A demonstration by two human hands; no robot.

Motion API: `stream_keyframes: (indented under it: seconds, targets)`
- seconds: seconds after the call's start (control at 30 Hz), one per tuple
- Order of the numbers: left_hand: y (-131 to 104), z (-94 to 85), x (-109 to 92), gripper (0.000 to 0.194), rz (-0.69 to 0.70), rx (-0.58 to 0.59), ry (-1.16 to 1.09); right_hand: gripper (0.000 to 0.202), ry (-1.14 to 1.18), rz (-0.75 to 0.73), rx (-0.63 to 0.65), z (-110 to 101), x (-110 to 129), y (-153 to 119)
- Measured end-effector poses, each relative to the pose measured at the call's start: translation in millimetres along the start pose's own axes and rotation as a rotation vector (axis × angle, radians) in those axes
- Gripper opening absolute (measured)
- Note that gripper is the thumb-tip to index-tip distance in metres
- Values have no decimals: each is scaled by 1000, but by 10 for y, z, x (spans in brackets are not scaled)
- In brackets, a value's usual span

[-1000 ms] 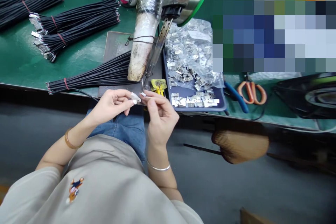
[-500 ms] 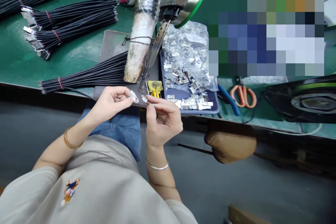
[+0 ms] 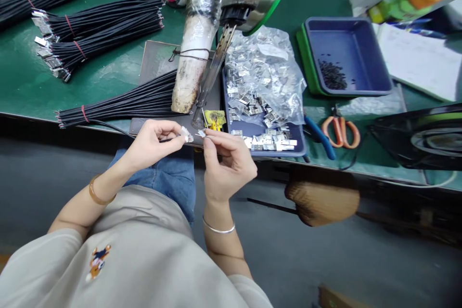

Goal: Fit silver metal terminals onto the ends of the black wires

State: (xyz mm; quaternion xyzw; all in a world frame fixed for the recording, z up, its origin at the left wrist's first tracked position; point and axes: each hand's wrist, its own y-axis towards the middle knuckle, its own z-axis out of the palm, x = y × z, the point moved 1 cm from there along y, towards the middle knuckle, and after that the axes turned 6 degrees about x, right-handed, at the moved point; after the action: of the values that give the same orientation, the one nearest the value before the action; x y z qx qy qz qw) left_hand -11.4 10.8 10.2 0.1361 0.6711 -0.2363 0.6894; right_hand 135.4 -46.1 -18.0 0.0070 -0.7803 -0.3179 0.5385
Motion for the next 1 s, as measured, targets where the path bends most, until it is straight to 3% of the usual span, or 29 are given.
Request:
stream_keyframes:
  seconds: [0.17, 0.27, 0.4, 0.67, 1.0]
  targets:
    - [19, 11, 15, 20, 34, -76, -7, 9, -68, -157, 69, 56, -77, -51]
    - [34, 17, 19, 20, 30, -106, -18, 14, -210, -309, 59, 67, -97, -36]
    - [56, 20, 3, 15, 16, -136, -44, 17, -280, -408, 44, 72, -120, -8]
    - [94, 40, -29, 10, -10, -167, -89, 10, -198, -248, 72, 85, -164, -10]
    - [113, 113, -37, 14, 28, -262, -67, 13, -201, -252, 52, 122, -91, 81]
